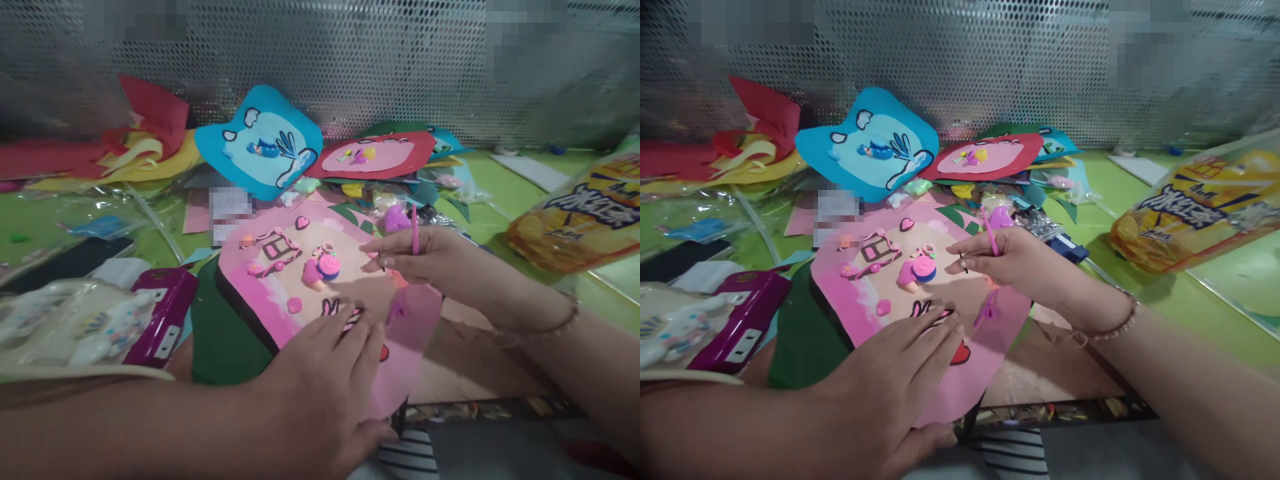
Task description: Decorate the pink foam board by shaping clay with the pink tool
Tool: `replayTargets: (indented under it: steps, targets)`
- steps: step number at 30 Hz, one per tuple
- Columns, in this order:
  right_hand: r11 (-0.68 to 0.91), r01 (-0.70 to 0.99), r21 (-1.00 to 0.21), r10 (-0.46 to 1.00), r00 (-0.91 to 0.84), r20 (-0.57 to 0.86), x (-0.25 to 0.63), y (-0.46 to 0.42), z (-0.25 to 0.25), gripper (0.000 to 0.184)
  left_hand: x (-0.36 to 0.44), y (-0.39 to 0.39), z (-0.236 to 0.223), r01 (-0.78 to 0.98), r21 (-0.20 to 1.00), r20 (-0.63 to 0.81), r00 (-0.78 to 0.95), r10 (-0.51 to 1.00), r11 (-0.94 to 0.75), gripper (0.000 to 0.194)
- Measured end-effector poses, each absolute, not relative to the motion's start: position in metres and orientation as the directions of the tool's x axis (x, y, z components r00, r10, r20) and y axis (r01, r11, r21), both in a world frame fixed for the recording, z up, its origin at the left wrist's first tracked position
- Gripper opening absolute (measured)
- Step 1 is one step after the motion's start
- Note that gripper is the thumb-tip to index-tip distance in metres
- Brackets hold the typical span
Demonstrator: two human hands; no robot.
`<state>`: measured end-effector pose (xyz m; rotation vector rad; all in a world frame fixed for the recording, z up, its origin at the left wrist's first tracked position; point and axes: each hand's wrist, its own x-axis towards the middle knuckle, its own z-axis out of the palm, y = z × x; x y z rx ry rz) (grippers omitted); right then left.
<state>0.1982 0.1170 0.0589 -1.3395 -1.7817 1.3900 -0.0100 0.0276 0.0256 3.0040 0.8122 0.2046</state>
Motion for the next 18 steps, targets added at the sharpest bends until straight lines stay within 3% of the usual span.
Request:
replayTargets:
  steps: [9,12,18]
  targets:
    - [-0.051,0.212,-0.976,0.894,-0.427,-0.140,0.1971,0.1163,0.0591,0.020,-0.0123,0.0215,0.0148,0.405,0.002,0.462,0.810,0.360,-0.914,0.054]
    - [-0.032,0.233,-0.972,0.881,-0.454,-0.137,0.1955,0.1149,0.0625,0.020,-0.0122,0.0236,0.0167,0.416,0.007,0.420,0.824,0.380,-0.909,0.057]
    - [-0.033,0.229,-0.973,0.885,-0.446,-0.134,0.1969,0.1158,0.0622,0.022,-0.0106,0.0249,0.0177,0.487,0.034,0.182,0.856,0.485,-0.873,0.069]
